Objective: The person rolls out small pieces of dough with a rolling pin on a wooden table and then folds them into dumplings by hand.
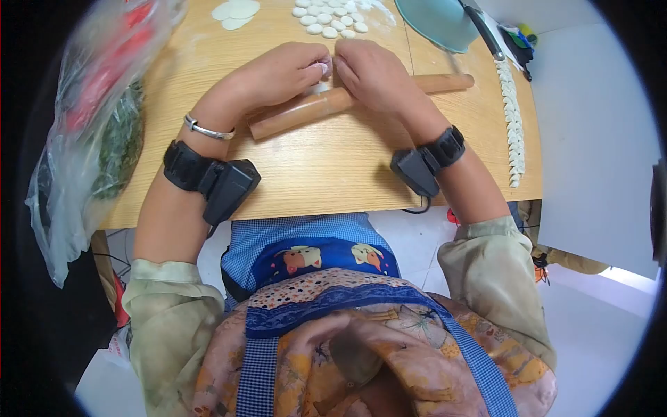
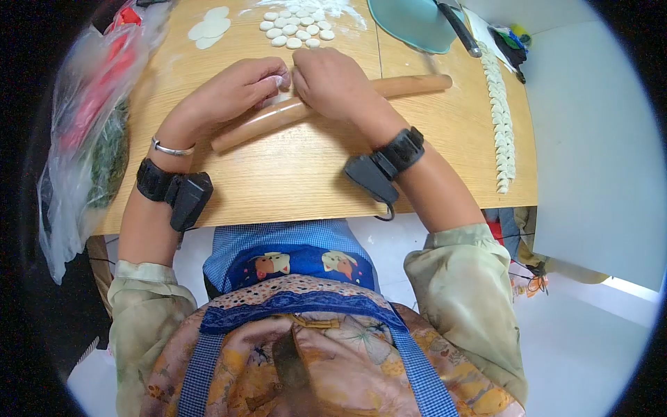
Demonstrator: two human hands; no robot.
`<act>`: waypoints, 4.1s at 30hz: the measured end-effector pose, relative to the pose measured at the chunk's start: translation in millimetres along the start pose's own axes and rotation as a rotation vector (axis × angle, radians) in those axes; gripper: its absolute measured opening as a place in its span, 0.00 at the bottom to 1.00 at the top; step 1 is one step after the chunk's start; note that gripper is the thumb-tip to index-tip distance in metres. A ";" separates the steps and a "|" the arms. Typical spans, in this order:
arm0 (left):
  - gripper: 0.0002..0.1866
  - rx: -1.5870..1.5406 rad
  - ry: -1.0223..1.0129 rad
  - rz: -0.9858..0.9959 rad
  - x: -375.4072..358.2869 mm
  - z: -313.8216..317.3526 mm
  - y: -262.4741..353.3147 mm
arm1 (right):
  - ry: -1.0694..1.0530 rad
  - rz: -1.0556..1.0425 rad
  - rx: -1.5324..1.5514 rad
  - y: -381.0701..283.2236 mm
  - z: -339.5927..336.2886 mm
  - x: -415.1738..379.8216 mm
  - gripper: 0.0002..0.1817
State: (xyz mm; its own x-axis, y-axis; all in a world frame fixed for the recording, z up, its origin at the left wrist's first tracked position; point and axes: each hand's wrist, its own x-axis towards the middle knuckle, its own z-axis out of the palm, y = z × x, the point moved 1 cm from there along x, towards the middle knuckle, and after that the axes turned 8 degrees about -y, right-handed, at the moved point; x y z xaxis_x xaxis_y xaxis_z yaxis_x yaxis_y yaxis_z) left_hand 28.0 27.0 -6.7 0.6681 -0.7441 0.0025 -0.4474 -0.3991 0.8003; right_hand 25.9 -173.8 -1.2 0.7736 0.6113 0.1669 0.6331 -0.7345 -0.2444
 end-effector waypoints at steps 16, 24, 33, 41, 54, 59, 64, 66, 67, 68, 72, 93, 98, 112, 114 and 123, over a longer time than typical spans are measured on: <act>0.07 0.086 -0.105 -0.136 -0.2 -0.3 11.2 | 0.136 0.008 -0.049 -26.9 -1.7 -64.3 0.07; 0.06 -0.233 -0.086 0.035 -0.6 6.3 3.5 | 0.154 0.008 -0.109 -32.3 -0.7 -79.9 0.06; 0.13 0.055 -0.073 -0.002 -2.8 1.0 3.5 | 0.114 -0.040 -0.055 -18.8 -3.1 -56.7 0.08; 0.17 0.115 -0.100 0.000 -0.2 -2.3 -1.5 | 0.116 -0.096 -0.074 2.3 7.8 -2.5 0.10; 0.07 0.090 -0.172 -0.014 -4.7 -5.4 6.9 | 0.113 0.020 -0.095 -26.2 -1.2 -63.4 0.11; 0.07 -0.207 -0.155 0.043 -2.8 0.9 4.2 | 0.043 0.065 -0.099 -37.9 -6.2 -85.8 0.11; 0.07 -0.046 -0.263 0.018 -3.8 -3.4 4.1 | 0.070 0.032 -0.078 -37.4 -6.6 -88.8 0.10; 0.08 0.071 -0.167 0.030 -5.1 -1.9 6.1 | 0.064 0.008 -0.061 -31.1 -7.9 -83.5 0.10; 0.08 0.186 -0.069 0.040 -5.6 -1.6 7.5 | 0.058 -0.016 -0.045 -27.1 -8.2 -79.2 0.10; 0.08 0.185 -0.067 0.039 -5.0 -1.5 8.5 | 0.056 -0.018 -0.044 -23.2 -7.6 -73.9 0.10; 0.14 0.156 -0.059 -0.012 -1.0 -1.5 5.1 | 0.046 -0.057 -0.060 -7.4 -4.1 -42.1 0.09; 0.06 0.078 -0.100 -0.030 -3.5 -3.1 7.4 | 0.124 -0.062 -0.104 -28.9 -1.8 -76.2 0.09; 0.05 -0.345 -0.161 -0.013 -1.9 0.8 1.4 | 0.147 -0.053 -0.077 -29.3 0.8 -79.4 0.09; 0.21 0.135 -0.086 0.021 0.7 -3.3 0.3 | 0.092 -0.034 -0.057 -11.0 4.8 -31.2 0.09; 0.21 0.132 -0.089 0.006 0.6 -3.6 -2.6 | 0.083 -0.054 -0.046 -5.3 6.5 -17.6 0.09; 0.17 0.152 -0.057 -0.062 -5.1 -5.9 6.0 | -0.088 0.159 0.050 -6.9 2.6 7.2 0.14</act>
State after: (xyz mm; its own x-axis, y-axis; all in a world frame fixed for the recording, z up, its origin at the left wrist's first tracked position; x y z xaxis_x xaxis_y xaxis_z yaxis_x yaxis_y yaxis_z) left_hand 25.5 31.6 1.6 0.6644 -0.7429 -0.0810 -0.4942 -0.5181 0.6981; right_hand 27.0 -163.6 -0.7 0.8570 0.5138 0.0392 0.4995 -0.8096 -0.3084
